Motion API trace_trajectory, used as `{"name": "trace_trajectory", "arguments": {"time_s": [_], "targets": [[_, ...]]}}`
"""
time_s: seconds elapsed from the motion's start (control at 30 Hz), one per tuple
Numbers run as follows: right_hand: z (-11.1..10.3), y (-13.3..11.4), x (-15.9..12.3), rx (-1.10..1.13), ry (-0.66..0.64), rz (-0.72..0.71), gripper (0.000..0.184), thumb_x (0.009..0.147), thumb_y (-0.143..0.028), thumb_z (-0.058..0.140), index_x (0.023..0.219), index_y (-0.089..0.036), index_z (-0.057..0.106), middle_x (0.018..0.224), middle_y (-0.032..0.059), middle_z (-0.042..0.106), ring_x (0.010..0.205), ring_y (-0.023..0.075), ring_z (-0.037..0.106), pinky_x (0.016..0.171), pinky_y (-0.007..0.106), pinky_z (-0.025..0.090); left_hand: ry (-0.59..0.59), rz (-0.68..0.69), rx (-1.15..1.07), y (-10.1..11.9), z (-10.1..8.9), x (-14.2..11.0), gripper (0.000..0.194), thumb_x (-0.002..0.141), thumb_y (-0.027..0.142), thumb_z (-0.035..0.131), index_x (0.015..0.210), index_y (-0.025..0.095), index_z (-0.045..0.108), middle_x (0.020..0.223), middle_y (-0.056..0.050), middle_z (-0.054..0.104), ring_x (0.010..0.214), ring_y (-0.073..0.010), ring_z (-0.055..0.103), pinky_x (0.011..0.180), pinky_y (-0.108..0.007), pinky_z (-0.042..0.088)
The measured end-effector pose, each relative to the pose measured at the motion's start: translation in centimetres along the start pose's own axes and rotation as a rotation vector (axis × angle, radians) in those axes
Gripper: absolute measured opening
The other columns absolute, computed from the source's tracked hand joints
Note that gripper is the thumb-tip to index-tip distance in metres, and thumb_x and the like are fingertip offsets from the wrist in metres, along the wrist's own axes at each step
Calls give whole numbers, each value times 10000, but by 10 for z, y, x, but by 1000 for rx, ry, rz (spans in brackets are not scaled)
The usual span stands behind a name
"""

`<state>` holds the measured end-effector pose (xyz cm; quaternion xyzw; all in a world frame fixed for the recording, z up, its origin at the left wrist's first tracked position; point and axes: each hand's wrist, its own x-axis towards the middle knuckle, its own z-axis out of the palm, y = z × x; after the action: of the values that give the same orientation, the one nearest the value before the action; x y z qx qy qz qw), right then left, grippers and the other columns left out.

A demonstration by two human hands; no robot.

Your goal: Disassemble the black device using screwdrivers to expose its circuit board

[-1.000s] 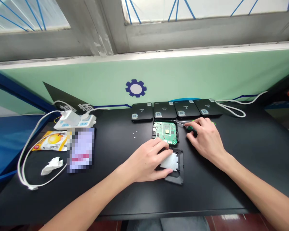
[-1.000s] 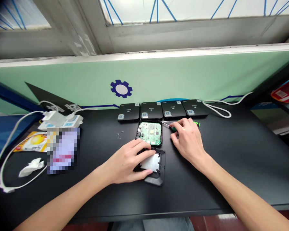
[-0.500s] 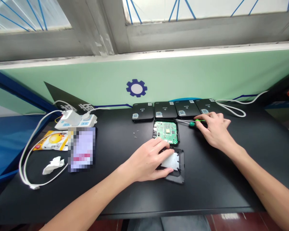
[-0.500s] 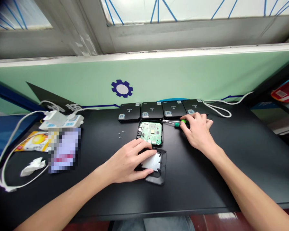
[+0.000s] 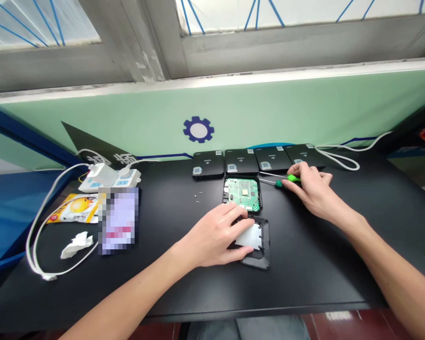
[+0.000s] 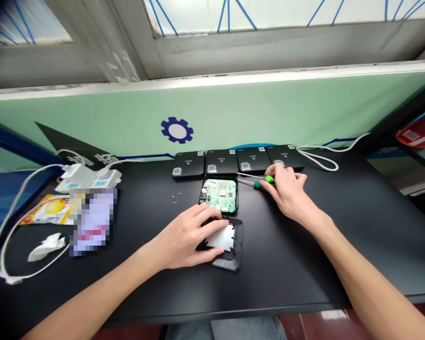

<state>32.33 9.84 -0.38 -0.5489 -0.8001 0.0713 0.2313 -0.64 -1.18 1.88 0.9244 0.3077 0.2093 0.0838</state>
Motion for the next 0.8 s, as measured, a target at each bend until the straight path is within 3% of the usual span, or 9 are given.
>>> {"name": "trace_trajectory", "arguments": {"time_s": [0.1, 0.23, 0.47, 0.6, 0.8], "targets": [[0, -7, 1, 13, 20, -53, 300, 1149, -520, 473, 1188, -262, 621, 1122, 102, 692, 1048, 305, 576, 967, 467, 395, 8, 2, 0, 0, 0, 1, 417, 1096, 456, 731, 1370, 143, 703, 1259, -168, 725, 1090, -318, 699, 976, -467, 606], [0, -16, 7, 15, 68, -133, 383, 1166, -461, 422, 1055, -257, 726, 1006, 107, 623, 1001, 304, 528, 919, 464, 442, 6, 8, -3, 1, -1, 1, 414, 1100, 441, 728, 1370, 129, 700, 1252, -167, 722, 1084, -320, 697, 957, -460, 597], [-13, -30, 6, -34, 288, -131, 414, 1184, -430, 369, 1089, -255, 732, 959, 108, 547, 975, 304, 549, 893, 465, 501, 29, 41, 15, -1, 2, 0, 395, 1116, 450, 702, 1350, 132, 702, 1187, -150, 736, 1036, -304, 699, 919, -447, 593], [-18, -39, -3, -60, 355, -212, 345, 1191, -356, 392, 1109, -240, 706, 972, 97, 610, 809, 233, 564, 757, 382, 469, 60, 97, 32, -4, 5, -3, 382, 1103, 460, 721, 1281, 122, 732, 1084, -122, 728, 940, -273, 684, 846, -415, 583], [-14, -43, -9, -64, 304, -514, 143, 1148, -186, 528, 1154, -215, 668, 939, 31, 778, 682, 140, 639, 653, 294, 450, 73, 115, 68, -6, 4, -3, 365, 1105, 464, 703, 1233, 124, 744, 1014, -97, 719, 882, -253, 682, 806, -405, 575]]}}
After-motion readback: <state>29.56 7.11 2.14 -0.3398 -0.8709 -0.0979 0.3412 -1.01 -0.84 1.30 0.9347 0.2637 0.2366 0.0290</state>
